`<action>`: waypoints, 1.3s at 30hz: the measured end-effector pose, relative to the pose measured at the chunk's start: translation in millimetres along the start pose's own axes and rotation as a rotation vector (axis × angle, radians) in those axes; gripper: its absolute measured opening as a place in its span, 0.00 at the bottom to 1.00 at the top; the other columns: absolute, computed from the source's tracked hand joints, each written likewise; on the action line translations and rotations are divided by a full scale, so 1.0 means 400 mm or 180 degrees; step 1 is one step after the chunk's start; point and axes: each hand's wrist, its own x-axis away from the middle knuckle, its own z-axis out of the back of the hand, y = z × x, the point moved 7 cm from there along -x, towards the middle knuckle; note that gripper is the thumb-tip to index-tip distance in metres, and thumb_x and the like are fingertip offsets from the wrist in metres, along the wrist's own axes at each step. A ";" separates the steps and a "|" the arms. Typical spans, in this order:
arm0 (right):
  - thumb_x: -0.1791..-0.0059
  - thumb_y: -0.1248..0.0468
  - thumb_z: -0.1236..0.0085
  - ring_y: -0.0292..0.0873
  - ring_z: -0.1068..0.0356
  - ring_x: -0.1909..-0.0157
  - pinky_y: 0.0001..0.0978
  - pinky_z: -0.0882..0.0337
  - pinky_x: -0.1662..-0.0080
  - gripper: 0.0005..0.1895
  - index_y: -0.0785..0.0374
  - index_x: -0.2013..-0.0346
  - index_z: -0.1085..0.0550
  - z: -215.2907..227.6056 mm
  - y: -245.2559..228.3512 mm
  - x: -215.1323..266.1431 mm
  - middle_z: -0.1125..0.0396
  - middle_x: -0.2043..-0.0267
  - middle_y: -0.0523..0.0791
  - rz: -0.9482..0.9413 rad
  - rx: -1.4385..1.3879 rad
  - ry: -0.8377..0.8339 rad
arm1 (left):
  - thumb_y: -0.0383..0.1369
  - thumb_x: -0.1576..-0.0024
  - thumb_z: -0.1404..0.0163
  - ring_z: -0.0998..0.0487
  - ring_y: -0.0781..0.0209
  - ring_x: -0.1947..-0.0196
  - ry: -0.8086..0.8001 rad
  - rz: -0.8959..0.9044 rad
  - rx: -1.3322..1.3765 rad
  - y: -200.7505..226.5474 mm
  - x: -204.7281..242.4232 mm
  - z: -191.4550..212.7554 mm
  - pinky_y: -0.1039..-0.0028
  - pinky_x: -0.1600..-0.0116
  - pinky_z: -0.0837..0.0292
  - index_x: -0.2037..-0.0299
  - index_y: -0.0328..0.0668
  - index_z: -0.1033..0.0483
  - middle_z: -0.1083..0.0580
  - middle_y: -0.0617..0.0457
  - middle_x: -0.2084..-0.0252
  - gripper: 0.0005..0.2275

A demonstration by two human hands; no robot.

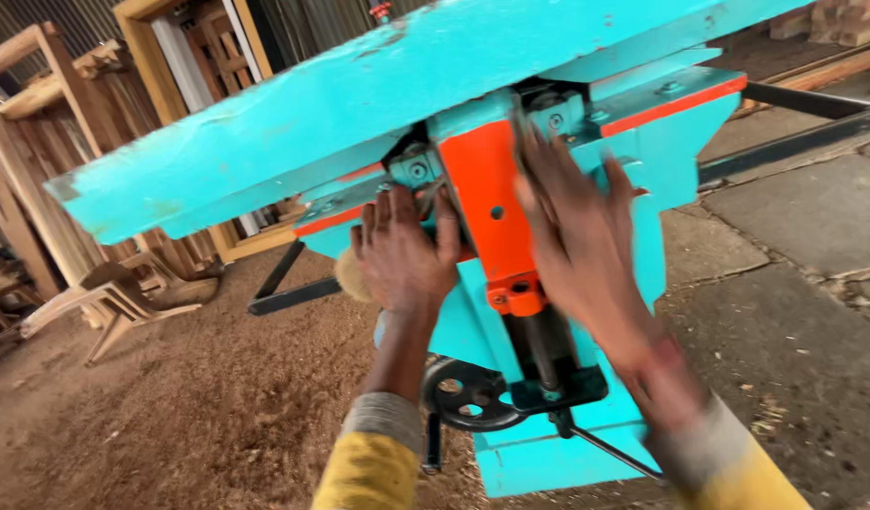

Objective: The person uses a brush and a scraper to clean the underside of a teal and orange woodworking machine. They repeatedly scrub the metal surfaces and scrape off debris, focusing on the area around the central orange component and the motor housing.

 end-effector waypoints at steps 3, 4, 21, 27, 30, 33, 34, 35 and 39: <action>0.38 0.56 0.61 0.52 0.38 0.27 0.63 0.56 0.28 0.23 0.66 0.34 0.31 0.016 -0.031 0.066 0.32 0.34 0.54 0.0081 0.0157 -0.0097 | 0.50 0.37 0.59 0.23 0.45 0.59 0.0095 0.0058 0.0009 -0.003 0.005 0.009 0.53 0.53 0.32 0.65 0.38 0.27 0.25 0.44 0.63 0.20; 0.38 0.56 0.61 0.53 0.39 0.27 0.63 0.56 0.29 0.23 0.67 0.34 0.31 0.008 -0.008 0.038 0.32 0.35 0.55 0.0023 0.0126 -0.0103 | 0.50 0.37 0.59 0.23 0.45 0.59 0.0070 0.0066 0.0028 -0.005 0.007 0.006 0.53 0.53 0.32 0.65 0.38 0.28 0.25 0.43 0.63 0.21; 0.36 0.54 0.62 0.55 0.38 0.26 0.61 0.52 0.27 0.26 0.69 0.30 0.34 -0.001 -0.040 0.045 0.35 0.31 0.60 0.0119 0.0224 -0.0005 | 0.50 0.39 0.54 0.24 0.43 0.58 0.0438 -0.0078 0.0141 -0.011 0.007 0.021 0.51 0.51 0.33 0.65 0.40 0.29 0.26 0.45 0.64 0.19; 0.34 0.52 0.64 0.61 0.30 0.42 0.58 0.46 0.27 0.25 0.64 0.29 0.33 -0.022 0.011 -0.057 0.27 0.49 0.57 -0.0044 0.0242 -0.0102 | 0.53 0.38 0.56 0.24 0.45 0.59 -0.0017 0.0066 0.0265 -0.020 0.028 -0.011 0.53 0.52 0.32 0.65 0.39 0.29 0.26 0.44 0.64 0.21; 0.37 0.53 0.64 0.58 0.27 0.48 0.61 0.47 0.32 0.26 0.66 0.31 0.34 -0.010 -0.030 -0.049 0.26 0.53 0.56 0.0222 0.0082 0.0010 | 0.55 0.37 0.59 0.24 0.47 0.60 -0.0035 0.0049 0.0160 -0.029 0.019 -0.016 0.52 0.52 0.32 0.64 0.40 0.28 0.27 0.45 0.65 0.23; 0.37 0.54 0.60 0.54 0.24 0.55 0.55 0.38 0.38 0.24 0.65 0.31 0.34 -0.003 -0.039 -0.040 0.25 0.59 0.55 0.0180 0.0089 0.0049 | 0.56 0.37 0.60 0.24 0.47 0.59 0.0135 -0.0001 0.0171 -0.026 0.025 -0.011 0.52 0.51 0.32 0.63 0.40 0.28 0.27 0.46 0.64 0.24; 0.36 0.56 0.58 0.54 0.25 0.54 0.50 0.33 0.44 0.23 0.66 0.30 0.34 0.001 -0.044 -0.043 0.26 0.57 0.55 0.0221 0.0130 0.0128 | 0.56 0.37 0.60 0.24 0.47 0.59 0.0062 0.0052 0.0212 -0.030 0.024 -0.016 0.52 0.51 0.32 0.64 0.40 0.28 0.27 0.47 0.64 0.24; 0.35 0.57 0.56 0.54 0.26 0.54 0.45 0.28 0.51 0.22 0.67 0.29 0.33 0.005 -0.050 -0.046 0.26 0.56 0.56 0.0264 0.0169 0.0206 | 0.56 0.38 0.60 0.24 0.48 0.59 -0.0010 0.0105 0.0253 -0.033 0.024 -0.020 0.52 0.51 0.32 0.64 0.40 0.28 0.27 0.47 0.65 0.24; 0.38 0.60 0.48 0.39 0.31 0.63 0.34 0.31 0.59 0.17 0.63 0.36 0.27 0.012 -0.043 -0.060 0.25 0.60 0.51 -0.0058 -0.0365 0.0253 | 0.56 0.37 0.60 0.24 0.48 0.58 0.0129 0.0011 0.0199 -0.029 0.027 -0.012 0.52 0.49 0.31 0.62 0.39 0.28 0.27 0.46 0.64 0.25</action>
